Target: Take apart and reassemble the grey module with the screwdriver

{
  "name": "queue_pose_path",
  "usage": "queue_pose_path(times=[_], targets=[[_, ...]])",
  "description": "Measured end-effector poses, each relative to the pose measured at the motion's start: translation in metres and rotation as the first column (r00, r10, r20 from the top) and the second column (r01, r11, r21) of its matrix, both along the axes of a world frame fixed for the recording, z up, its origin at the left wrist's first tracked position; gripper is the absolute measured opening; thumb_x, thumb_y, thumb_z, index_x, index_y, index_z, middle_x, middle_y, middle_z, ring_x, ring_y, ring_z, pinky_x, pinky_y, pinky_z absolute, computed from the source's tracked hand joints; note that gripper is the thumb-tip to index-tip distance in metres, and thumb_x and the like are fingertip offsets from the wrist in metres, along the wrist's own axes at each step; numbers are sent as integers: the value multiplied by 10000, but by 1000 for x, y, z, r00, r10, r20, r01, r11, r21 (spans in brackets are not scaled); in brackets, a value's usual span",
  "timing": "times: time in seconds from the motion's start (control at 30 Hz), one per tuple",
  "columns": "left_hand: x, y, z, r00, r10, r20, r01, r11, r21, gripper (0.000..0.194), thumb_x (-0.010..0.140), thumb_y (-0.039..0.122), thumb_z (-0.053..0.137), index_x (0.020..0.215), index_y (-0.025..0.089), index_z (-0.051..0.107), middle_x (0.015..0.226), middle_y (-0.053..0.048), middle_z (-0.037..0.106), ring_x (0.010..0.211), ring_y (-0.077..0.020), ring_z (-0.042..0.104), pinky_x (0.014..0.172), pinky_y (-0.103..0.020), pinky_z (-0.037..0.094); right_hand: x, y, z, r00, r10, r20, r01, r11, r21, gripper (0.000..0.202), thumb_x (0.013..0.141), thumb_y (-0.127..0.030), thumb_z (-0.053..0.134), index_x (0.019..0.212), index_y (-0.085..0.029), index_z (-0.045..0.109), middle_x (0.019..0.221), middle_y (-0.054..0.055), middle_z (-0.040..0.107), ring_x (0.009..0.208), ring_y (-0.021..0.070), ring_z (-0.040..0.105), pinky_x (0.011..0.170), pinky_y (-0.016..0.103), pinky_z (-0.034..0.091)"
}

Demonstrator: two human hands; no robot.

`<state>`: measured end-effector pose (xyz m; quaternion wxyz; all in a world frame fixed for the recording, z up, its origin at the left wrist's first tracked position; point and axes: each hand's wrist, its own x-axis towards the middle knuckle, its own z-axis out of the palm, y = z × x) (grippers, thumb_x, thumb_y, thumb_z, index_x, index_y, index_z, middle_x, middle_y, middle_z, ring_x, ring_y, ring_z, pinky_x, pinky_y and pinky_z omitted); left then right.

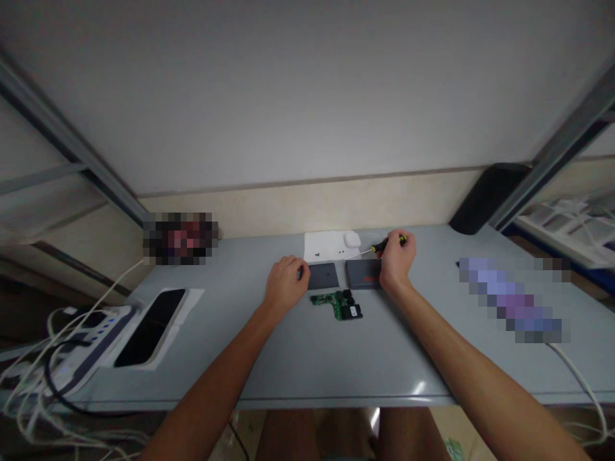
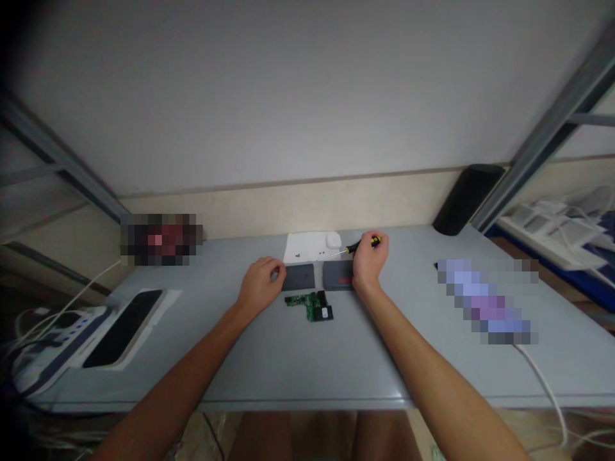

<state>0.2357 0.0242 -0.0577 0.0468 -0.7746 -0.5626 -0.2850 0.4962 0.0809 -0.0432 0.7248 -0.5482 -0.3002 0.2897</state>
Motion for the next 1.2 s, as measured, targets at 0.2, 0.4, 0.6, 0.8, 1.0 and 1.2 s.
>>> queue_pose_path(times=[0.2,0.4,0.6,0.8,1.0,1.2], targets=[[10,-15,16,991,-126,-39,129,986,109,208,1068,218,563,949,196,732,977,-83,727,984,-256,647,899,-413,474,-9,-9,9,980,-31,-197,23,999,-42,82,814,-297,599,818,-234,545,725,-58,536,520,95,492,443,226,401],[27,-34,18,801,-586,-123,569,809,-150,184,1081,265,578,1047,212,750,993,-63,740,965,-222,676,889,-392,478,-23,-19,3,990,-11,-137,1,997,-77,108,845,-350,596,883,-253,569,731,-56,533,520,113,488,412,232,372],[28,-38,12,786,-611,-95,587,785,-199,178,1026,212,630,1171,222,734,1093,-73,756,1021,-238,699,911,-404,501,-28,-16,2,992,-92,-83,89,995,-34,138,880,-391,572,922,-263,541,776,-57,518,525,108,476,442,245,412],[28,-35,10,775,-628,-73,605,771,-199,188,1070,204,578,1171,219,736,1102,-76,760,1040,-233,703,907,-394,508,-22,-11,4,983,-44,-176,43,999,-10,133,838,-367,575,889,-259,515,771,-63,508,516,95,484,431,231,393],[29,-33,6,786,-617,-41,601,778,-181,205,1046,175,588,1166,225,746,1083,-75,753,1045,-231,702,947,-393,534,-17,-10,6,983,-56,-175,60,998,19,126,838,-351,591,856,-256,510,768,-51,515,558,101,499,464,226,432],[23,-29,10,815,-579,3,576,809,-116,217,1052,158,566,1110,210,768,1066,-80,752,1016,-223,697,926,-381,556,-24,-16,2,993,-36,-116,32,999,-36,131,899,-380,569,908,-261,515,758,-57,526,529,107,499,458,243,420]])
